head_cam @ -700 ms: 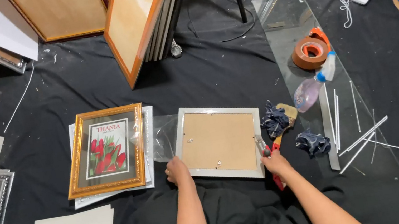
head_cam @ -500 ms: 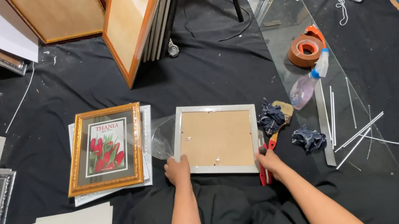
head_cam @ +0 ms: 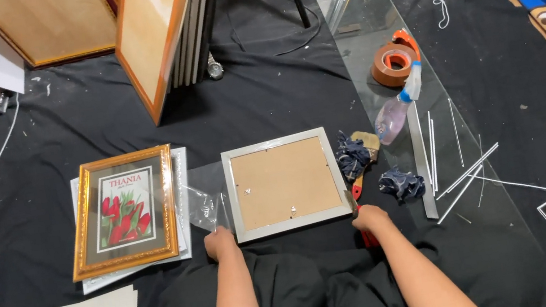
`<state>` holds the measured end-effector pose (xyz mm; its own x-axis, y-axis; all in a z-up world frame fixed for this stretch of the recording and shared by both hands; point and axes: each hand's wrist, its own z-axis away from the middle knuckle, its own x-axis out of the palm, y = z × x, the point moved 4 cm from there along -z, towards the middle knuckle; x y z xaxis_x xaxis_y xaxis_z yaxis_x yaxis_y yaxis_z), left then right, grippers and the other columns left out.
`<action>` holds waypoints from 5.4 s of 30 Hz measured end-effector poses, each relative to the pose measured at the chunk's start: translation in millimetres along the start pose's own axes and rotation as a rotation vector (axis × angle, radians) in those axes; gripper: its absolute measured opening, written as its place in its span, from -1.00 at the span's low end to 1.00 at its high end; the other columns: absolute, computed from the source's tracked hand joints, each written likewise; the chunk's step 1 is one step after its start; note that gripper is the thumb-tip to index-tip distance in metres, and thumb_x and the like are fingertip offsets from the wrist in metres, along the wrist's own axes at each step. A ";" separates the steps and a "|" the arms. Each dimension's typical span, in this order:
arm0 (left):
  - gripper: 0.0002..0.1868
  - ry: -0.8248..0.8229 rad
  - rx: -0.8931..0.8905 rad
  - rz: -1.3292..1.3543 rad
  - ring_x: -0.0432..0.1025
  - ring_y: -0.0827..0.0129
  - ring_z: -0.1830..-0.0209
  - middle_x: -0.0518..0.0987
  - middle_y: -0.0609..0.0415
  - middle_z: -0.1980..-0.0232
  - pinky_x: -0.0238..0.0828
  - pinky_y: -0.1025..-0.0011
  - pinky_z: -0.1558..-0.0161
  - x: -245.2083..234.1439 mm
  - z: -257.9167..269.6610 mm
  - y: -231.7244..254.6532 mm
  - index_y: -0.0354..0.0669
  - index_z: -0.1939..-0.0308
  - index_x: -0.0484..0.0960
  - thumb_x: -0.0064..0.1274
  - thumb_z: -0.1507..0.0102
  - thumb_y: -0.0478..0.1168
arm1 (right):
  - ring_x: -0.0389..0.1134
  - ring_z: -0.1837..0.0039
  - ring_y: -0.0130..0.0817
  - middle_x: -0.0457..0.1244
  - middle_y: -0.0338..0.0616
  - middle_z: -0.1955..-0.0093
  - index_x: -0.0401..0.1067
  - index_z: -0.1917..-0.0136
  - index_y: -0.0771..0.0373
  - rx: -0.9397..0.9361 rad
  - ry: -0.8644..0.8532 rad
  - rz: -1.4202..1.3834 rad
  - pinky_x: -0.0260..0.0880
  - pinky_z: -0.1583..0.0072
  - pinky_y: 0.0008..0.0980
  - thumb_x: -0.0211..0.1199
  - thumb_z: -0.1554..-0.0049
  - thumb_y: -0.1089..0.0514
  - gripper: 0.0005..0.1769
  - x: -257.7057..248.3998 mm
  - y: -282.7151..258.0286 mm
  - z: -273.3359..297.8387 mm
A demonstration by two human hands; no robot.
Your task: Cleaning and preparing a picture frame and glass using a brush and a utility knife.
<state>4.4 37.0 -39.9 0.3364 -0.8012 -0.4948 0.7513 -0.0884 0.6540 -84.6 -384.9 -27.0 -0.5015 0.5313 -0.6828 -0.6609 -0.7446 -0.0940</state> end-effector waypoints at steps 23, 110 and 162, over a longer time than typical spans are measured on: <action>-0.27 -0.257 -0.041 0.052 0.36 -0.09 -0.32 0.43 -0.28 -0.27 0.62 0.03 0.02 -5.4 62.7 35.0 -0.33 -0.27 0.46 0.29 -0.24 0.13 | 0.34 -0.30 0.16 0.31 0.13 -0.16 0.49 -0.19 0.21 -0.003 0.552 -0.368 0.39 -0.25 0.03 0.28 -0.01 -0.09 -0.46 -91.3 26.8 -46.3; -0.57 -0.400 -0.013 -0.207 0.51 -0.12 -0.11 0.51 -0.24 -0.13 0.76 0.11 0.39 2.5 48.1 49.7 -0.38 -0.17 0.54 0.14 -0.34 -0.14 | 0.48 0.03 0.05 0.43 0.02 0.19 0.63 0.04 -0.02 -0.450 0.529 -0.501 0.45 -0.02 -0.06 0.39 -0.10 -0.11 -0.77 -112.6 -129.7 41.4; -0.62 -0.367 -0.026 -0.291 0.47 -0.21 -0.16 0.37 -0.14 -0.16 0.77 0.16 0.33 0.6 53.9 56.2 -0.27 -0.12 0.51 0.12 -0.34 -0.10 | 0.47 0.03 0.07 0.42 -0.06 0.20 0.59 0.14 0.06 -0.420 0.769 -0.417 0.49 0.02 0.03 0.33 -0.10 -0.07 -0.80 -169.8 -182.9 -18.9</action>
<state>16.3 -0.4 27.4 -0.1099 -0.9019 -0.4178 0.8004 -0.3295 0.5009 131.9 -346.5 92.4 0.3286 0.4875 -0.8089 -0.3749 -0.7188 -0.5855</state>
